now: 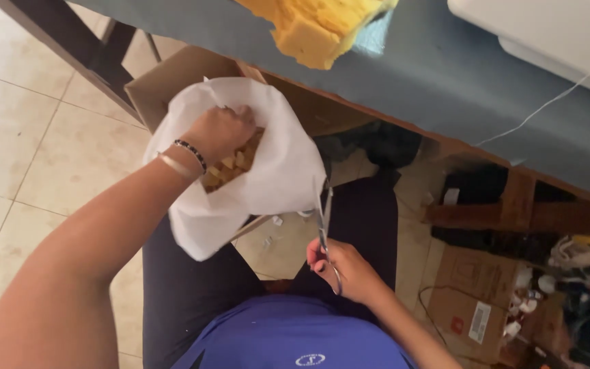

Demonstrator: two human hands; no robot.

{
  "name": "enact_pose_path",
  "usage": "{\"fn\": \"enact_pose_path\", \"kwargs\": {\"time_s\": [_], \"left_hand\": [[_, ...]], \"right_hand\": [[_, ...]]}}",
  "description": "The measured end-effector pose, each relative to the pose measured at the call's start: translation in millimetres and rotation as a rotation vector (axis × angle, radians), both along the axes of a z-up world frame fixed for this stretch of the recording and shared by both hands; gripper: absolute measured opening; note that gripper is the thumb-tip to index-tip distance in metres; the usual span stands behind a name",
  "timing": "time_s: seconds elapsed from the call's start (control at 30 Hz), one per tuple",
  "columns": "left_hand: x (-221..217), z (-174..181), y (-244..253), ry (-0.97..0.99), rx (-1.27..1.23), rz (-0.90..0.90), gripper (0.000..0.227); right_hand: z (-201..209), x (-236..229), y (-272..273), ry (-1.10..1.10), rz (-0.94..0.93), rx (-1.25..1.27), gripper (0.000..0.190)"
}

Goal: Cutting and tearing a large block of foam into small pieces and collecting them in a bag.

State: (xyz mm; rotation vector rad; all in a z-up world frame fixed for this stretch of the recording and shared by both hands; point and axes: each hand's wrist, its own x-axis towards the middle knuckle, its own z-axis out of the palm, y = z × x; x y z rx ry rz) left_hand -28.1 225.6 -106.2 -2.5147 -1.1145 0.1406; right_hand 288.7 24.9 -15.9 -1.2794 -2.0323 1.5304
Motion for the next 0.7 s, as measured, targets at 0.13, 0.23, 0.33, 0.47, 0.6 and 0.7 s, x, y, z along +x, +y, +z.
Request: {"fn": "enact_pose_path", "kwargs": {"time_s": [0.13, 0.23, 0.33, 0.47, 0.6, 0.7], "left_hand": [[13.4, 23.8, -5.0, -0.025, -0.045, -0.112, 0.021], [11.6, 8.9, -16.5, 0.004, -0.033, -0.051, 0.023], [1.9, -10.1, -15.2, -0.018, 0.189, -0.005, 0.014], [2.6, -39.2, 3.3, -0.059, 0.23, -0.047, 0.011], [-3.5, -28.6, -9.1, -0.059, 0.302, -0.062, 0.013], [-10.7, -29.5, -22.0, -0.04, -0.009, 0.119, 0.045]], "right_hand": [[2.6, 0.9, 5.4, -0.019, 0.033, 0.021, 0.07], [-3.5, 0.5, 5.3, -0.003, 0.036, 0.033, 0.069], [-24.0, -1.0, 4.5, 0.025, 0.025, 0.038, 0.066], [-34.8, -4.3, 2.7, 0.038, -0.02, 0.123, 0.062], [-27.2, -2.7, 9.4, 0.026, -0.134, 0.166, 0.052], [-23.2, -3.5, 16.6, 0.032, -0.209, 0.229, 0.043]]}}
